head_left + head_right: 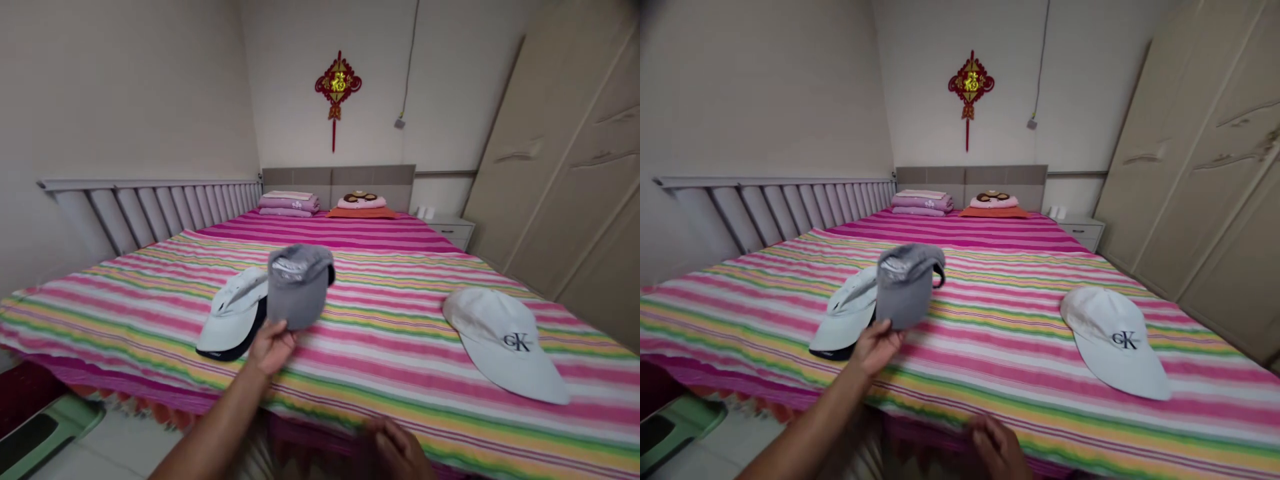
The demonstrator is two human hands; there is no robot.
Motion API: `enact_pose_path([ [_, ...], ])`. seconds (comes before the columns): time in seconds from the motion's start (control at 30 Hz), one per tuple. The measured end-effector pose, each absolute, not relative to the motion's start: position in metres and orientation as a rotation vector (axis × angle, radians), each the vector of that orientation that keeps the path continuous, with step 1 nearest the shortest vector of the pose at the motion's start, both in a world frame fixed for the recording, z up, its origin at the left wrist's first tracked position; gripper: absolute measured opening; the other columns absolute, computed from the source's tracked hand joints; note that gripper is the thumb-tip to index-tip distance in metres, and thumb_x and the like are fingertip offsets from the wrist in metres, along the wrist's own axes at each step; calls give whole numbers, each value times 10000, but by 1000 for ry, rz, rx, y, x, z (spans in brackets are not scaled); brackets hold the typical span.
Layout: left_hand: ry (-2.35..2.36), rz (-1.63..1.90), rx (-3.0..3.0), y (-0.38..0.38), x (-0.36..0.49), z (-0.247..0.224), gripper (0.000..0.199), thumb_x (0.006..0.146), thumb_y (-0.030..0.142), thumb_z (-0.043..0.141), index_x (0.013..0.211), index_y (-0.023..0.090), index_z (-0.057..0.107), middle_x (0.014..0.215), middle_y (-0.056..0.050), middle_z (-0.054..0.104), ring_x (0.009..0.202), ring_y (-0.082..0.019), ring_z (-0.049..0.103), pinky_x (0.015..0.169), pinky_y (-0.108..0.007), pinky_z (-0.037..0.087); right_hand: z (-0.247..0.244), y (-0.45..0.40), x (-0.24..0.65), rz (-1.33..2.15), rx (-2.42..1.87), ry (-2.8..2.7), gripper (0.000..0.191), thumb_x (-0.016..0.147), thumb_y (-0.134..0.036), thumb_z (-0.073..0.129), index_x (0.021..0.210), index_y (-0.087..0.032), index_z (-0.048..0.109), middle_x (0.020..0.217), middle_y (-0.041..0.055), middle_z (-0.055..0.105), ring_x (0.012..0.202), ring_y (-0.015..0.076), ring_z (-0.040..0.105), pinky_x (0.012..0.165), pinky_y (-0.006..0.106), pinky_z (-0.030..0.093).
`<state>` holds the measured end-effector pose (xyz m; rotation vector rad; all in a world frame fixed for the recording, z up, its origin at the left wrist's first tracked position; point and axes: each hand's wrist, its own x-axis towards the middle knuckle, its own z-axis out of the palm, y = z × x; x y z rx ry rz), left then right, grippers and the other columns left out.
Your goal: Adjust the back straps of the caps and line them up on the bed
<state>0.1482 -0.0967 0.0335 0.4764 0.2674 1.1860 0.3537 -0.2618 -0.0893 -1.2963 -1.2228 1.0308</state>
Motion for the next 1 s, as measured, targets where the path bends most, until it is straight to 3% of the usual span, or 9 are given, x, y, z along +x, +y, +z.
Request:
enact_pose_path([
  [0.1, 235, 958, 444, -147, 175, -15, 556, 606, -17, 556, 1118, 199, 544, 804, -25, 714, 804, -175, 648, 753, -274, 498, -37, -240, 356, 1383, -781, -825, 597, 679, -654, 484, 1031, -187, 603, 1055, 128, 632, 1017, 274, 547, 897, 430, 372],
  [0.17, 238, 877, 448, -176, 185, -40, 539, 591, -2, 591, 1093, 193, 565, 844, -31, 709, 858, -191, 635, 818, -300, 472, -8, -229, 360, 1465, -551, -646, 638, 634, -704, 475, 957, -178, 634, 1050, 134, 639, 1052, 283, 529, 937, 448, 338],
  [0.4, 235, 629, 542, -203, 169, -76, 382, 615, 86, 643, 985, 179, 620, 988, -64, 669, 959, -250, 592, 869, -388, 418, 10, -229, 369, 1527, -469, -346, 198, 664, -372, 610, 741, -204, 681, 903, 67, 707, 1086, 264, 520, 974, 463, 317],
  [0.5, 201, 588, 514, -190, 163, -78, 301, 712, 232, 601, 997, 137, 615, 966, -95, 669, 963, -228, 590, 892, -354, 395, 9, -236, 371, 1613, -484, -363, 215, 634, -396, 622, 658, -190, 676, 901, 89, 705, 1081, 294, 522, 958, 486, 332],
  [0.63, 156, 536, 516, -169, 173, -68, 350, 791, 384, 496, 998, 126, 609, 944, -107, 671, 962, -212, 591, 917, -353, 370, 12, -241, 372, 1672, -512, -392, 312, 580, -468, 652, 678, -173, 678, 886, 103, 706, 1076, 323, 520, 956, 493, 334],
  [0.87, -36, 588, 596, -154, 193, -28, 412, 726, 450, 546, 957, 123, 644, 1028, -132, 650, 1135, -295, 468, 1004, -435, 250, 14, -247, 365, 1671, -494, -460, 621, 593, -662, 561, 940, -154, 651, 1011, 126, 669, 1071, 315, 524, 939, 492, 352],
  [1.0, -53, 568, 611, -152, 187, -17, 440, 667, 519, 569, 908, 165, 671, 970, -100, 677, 1111, -308, 490, 972, -447, 296, 13, -252, 368, 1601, -529, -521, 529, 616, -567, 615, 946, -156, 651, 955, 122, 686, 1020, 312, 562, 886, 490, 408],
])
